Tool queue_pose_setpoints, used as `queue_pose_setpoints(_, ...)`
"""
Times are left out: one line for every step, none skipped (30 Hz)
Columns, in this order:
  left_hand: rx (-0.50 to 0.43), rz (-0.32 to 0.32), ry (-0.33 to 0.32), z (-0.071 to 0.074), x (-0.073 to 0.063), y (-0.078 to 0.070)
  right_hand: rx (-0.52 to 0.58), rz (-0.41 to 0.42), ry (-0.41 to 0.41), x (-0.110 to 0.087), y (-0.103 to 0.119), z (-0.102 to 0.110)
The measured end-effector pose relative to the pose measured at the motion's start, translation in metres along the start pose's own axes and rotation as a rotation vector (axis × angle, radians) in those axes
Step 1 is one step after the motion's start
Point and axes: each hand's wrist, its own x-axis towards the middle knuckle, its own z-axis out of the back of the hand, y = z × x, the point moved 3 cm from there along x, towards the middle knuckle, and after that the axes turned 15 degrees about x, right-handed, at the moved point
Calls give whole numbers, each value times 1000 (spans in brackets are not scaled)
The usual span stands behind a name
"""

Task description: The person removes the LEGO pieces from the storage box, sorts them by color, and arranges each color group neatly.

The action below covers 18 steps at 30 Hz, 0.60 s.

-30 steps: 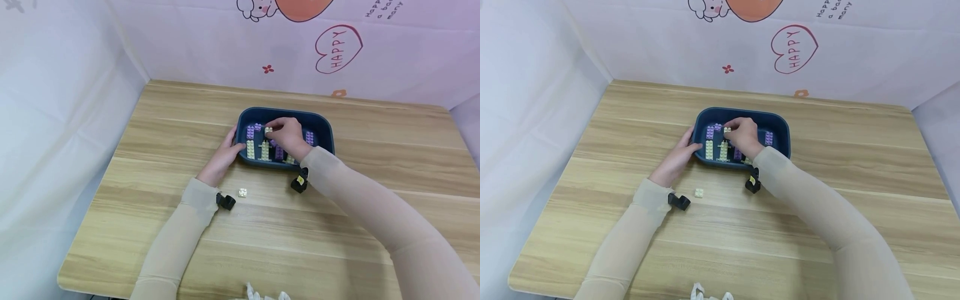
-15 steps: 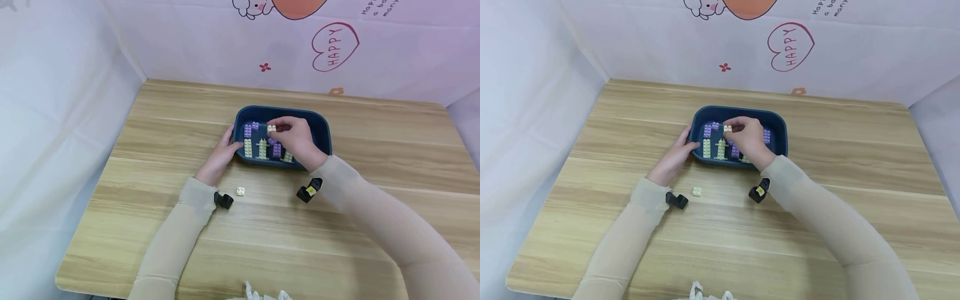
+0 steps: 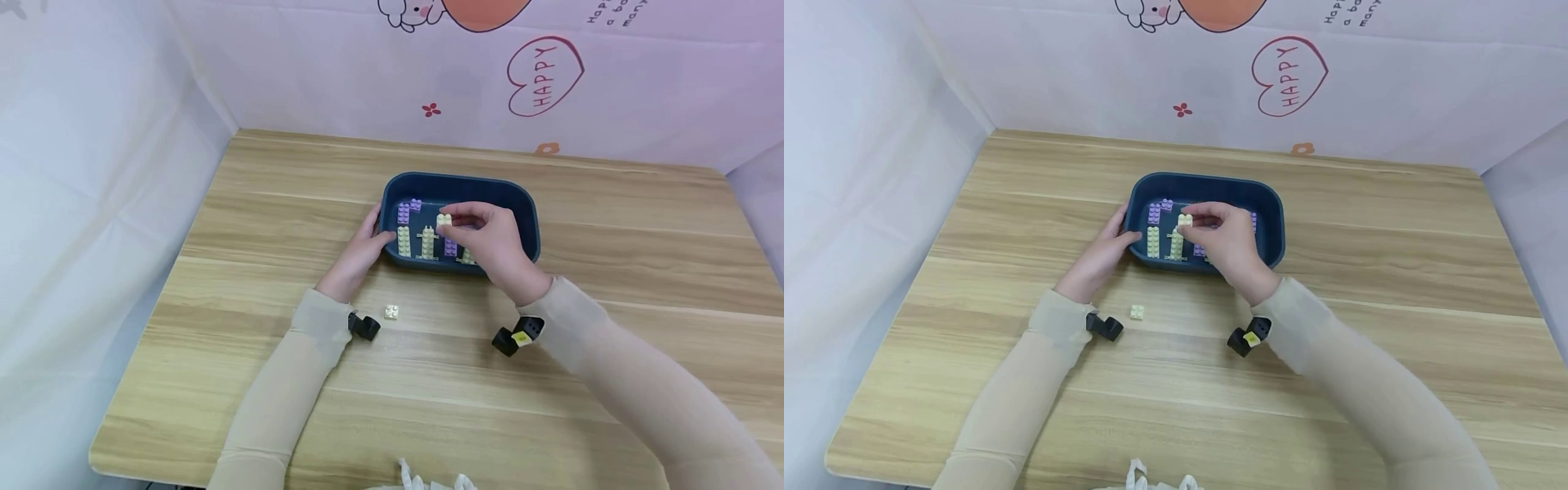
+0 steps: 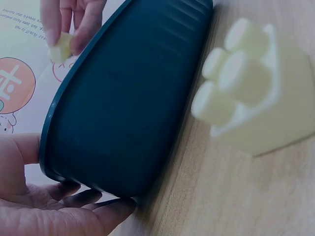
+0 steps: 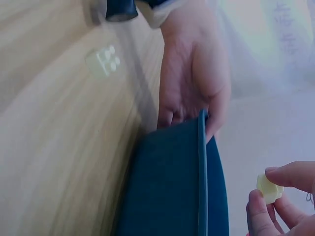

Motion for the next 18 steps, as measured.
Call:
queue_pose_setpoints(1,0,1,0,0,0,4,4,0,-3,0,0)
queue_pose_setpoints(3,-1,0,0,0,0,13,9,1,-6,0,0)
queue_pose_setpoints(6,-1,0,0,0,0,17,14,3,-9,0,0)
queue_pose_setpoints(7,-1,1,0,-1,0,22,19,5,-11,1,-1)
queue_pose_setpoints(4,-4,1,0,0,0,22,27,10,-14,0,-1)
queue_pose_setpoints(1,-5,2,0,-1,0,20,31,16,-16,0,-2)
queue_pose_setpoints(-1,-5,3,0,-1,0,21,33,21,-19,-1,-2)
queue_pose_setpoints(0,-5,2,0,-1,0,25,32,26,-21,-1,-2)
queue_pose_setpoints(-3,-6,3,0,-1,0,32,29,33,-23,-2,-2)
queue_pose_setpoints(-4,-6,3,0,-1,0,37,26,38,-25,-3,-2)
queue_pose_setpoints(-4,-6,1,0,-1,0,37,23,43,-26,-4,-1)
queue_pose_setpoints(-1,-4,-1,0,-1,0,42,19,44,-28,-5,-1)
queue_pose_setpoints(2,-3,-1,0,-1,0,46,17,47,-30,-6,-1)
queue_pose_setpoints(2,-1,-3,-1,0,0,52,13,50,-32,-7,0)
queue_pose_setpoints(0,0,-2,-1,0,0,58,8,51,-34,-8,0)
queue_pose_setpoints(-1,0,-3,-1,0,1,58,2,52,-36,-9,0)
queue_pose_setpoints(-3,0,-2,-1,1,1,58,-4,54,-37,-9,0)
queue_pose_setpoints(-6,-2,1,-1,1,1,59,-13,55,-39,-10,1)
